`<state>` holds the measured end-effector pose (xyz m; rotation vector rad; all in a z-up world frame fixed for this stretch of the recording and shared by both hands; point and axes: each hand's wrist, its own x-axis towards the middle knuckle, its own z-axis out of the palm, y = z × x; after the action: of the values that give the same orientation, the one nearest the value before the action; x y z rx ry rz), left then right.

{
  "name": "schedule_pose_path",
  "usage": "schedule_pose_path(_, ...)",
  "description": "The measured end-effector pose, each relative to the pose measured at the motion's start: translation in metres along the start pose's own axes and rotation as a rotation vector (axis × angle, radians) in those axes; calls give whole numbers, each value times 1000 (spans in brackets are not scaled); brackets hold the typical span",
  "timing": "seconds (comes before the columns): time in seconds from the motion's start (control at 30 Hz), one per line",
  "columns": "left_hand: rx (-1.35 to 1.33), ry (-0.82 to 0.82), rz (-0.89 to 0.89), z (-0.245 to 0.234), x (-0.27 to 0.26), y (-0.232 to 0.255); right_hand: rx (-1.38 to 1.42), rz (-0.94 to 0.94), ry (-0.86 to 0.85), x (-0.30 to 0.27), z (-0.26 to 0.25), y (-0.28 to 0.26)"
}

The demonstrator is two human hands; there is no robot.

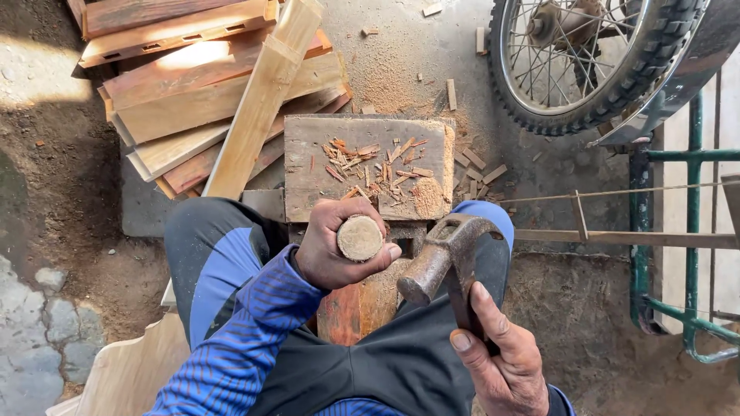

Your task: The person sits on the ground and uses a hammer and a chisel to carve a rectangular wooden block. They repeatedly strike the chisel to remove wood shavings and occasionally rotate the block to work on different sides.

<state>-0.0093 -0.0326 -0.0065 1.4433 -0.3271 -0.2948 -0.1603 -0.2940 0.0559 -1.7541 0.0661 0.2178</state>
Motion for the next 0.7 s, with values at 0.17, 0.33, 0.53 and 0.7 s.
schedule_pose_path(0.17, -29, -40, -35, 2, -2, 5, 87, 1, -1, 2, -3, -9)
schedule_pose_path(0.33, -1, -27, 5, 5, -5, 0, 185, -208, 101, 23, -5, -43)
schedule_pose_path(0.53, -20, -80, 131, 4, 1, 12, -390, -218, -212, 50, 5, -36)
schedule_pose_path(0.7, 136, 372, 112, 6, -6, -17, -279, 4, -163, 44, 13, -23)
